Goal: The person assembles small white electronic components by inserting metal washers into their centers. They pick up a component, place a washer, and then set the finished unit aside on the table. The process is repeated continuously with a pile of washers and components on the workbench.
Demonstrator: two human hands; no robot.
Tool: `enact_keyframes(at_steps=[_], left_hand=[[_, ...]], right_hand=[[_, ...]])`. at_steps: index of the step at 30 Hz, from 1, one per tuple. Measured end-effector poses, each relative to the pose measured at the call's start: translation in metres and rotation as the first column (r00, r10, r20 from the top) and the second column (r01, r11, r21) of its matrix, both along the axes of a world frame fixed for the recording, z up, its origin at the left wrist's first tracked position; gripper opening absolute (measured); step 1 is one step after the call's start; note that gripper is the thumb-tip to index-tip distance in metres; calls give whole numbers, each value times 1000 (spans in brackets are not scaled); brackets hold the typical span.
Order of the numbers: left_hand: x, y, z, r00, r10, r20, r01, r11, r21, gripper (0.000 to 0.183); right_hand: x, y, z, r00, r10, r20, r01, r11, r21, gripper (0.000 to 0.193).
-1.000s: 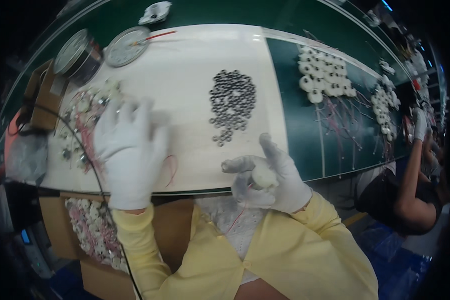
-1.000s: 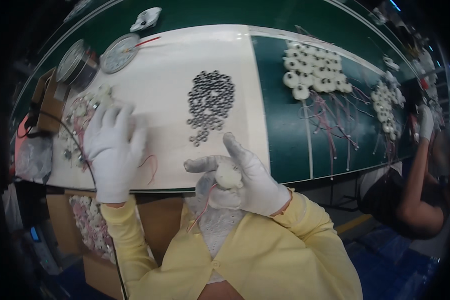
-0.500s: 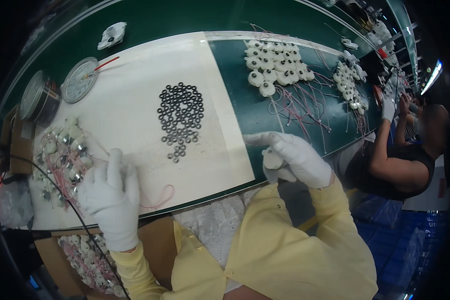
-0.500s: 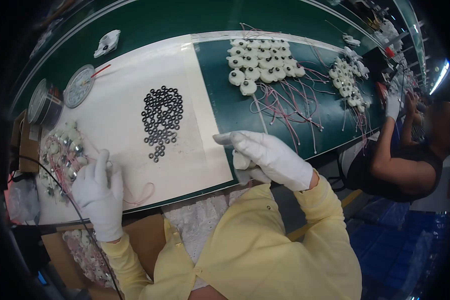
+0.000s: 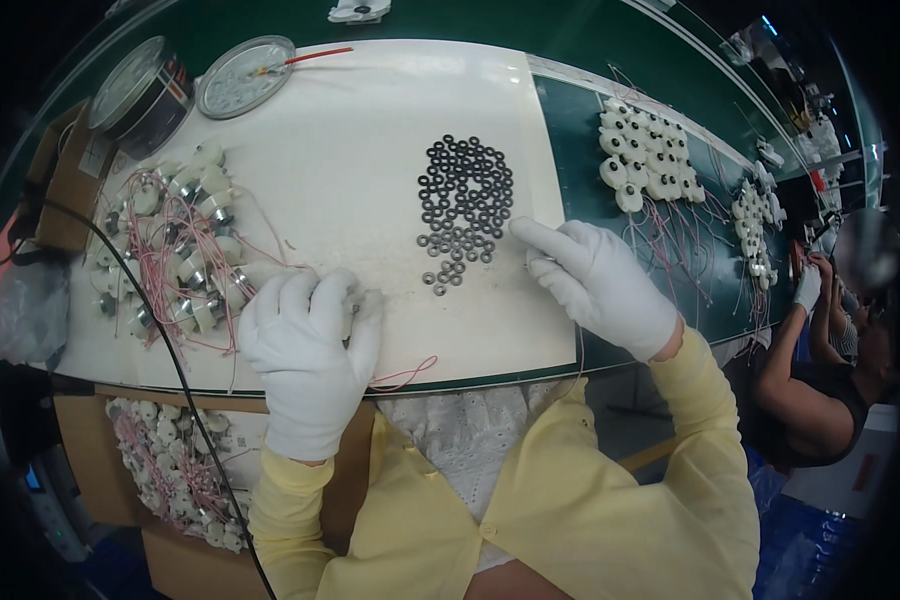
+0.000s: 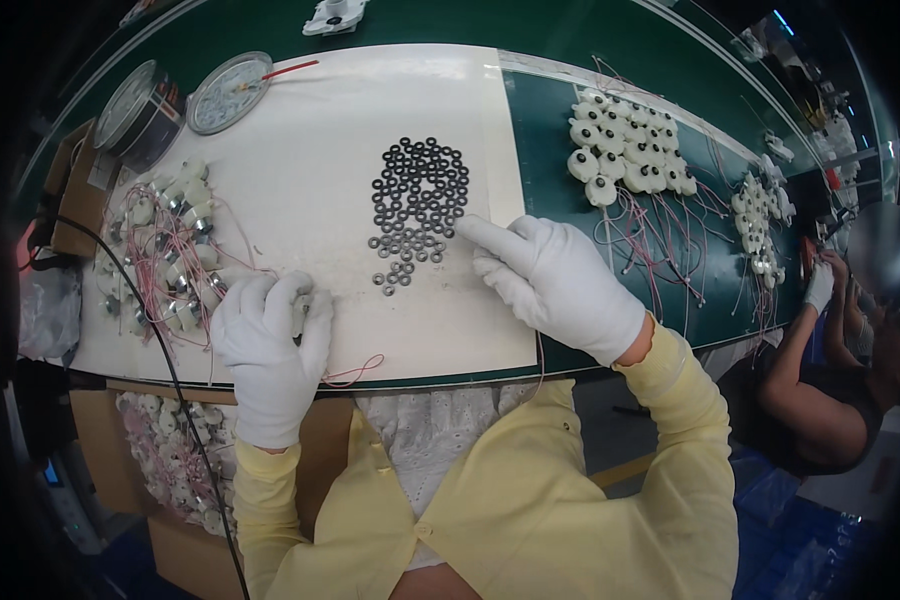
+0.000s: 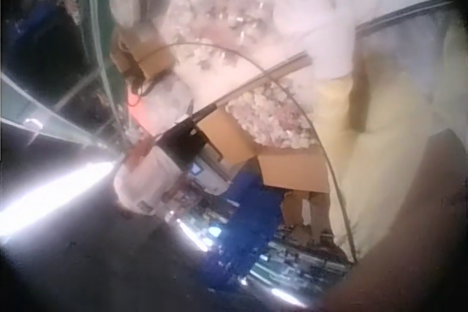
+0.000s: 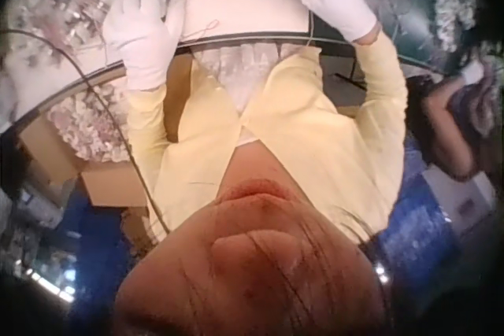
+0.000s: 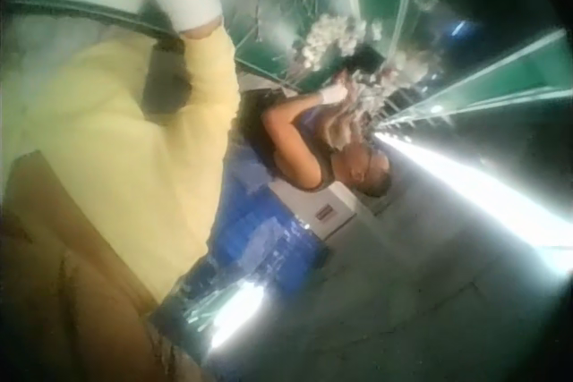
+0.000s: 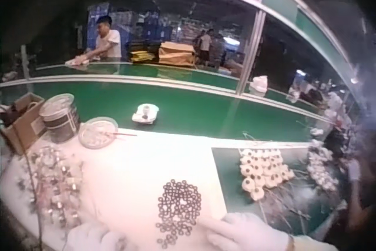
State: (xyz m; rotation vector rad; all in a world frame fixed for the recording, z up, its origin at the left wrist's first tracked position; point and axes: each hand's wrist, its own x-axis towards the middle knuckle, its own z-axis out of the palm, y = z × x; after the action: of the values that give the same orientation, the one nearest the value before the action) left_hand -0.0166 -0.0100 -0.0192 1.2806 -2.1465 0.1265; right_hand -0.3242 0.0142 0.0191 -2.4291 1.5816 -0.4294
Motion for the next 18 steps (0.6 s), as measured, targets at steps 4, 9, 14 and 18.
enact_keyframes(at_steps=[4, 9, 14, 18], left_hand=[[0, -3, 0, 999, -17, -48, 18, 1000, 21, 24], [4, -1, 6, 999, -39, -34, 42, 995, 88, 26], [6, -2, 6, 998, -37, -52, 45, 986, 158, 27], [7, -2, 6, 998, -40, -53, 49, 984, 171, 27]], right_hand=[[4, 0, -11, 857, -188, 480, 22, 943, 332, 37], [9, -3, -5, 806, -270, 526, 31, 908, 419, 37], [16, -16, -1, 933, -154, 327, 47, 949, 313, 38], [24, -24, 1, 994, 36, 103, -46, 994, 96, 36]])
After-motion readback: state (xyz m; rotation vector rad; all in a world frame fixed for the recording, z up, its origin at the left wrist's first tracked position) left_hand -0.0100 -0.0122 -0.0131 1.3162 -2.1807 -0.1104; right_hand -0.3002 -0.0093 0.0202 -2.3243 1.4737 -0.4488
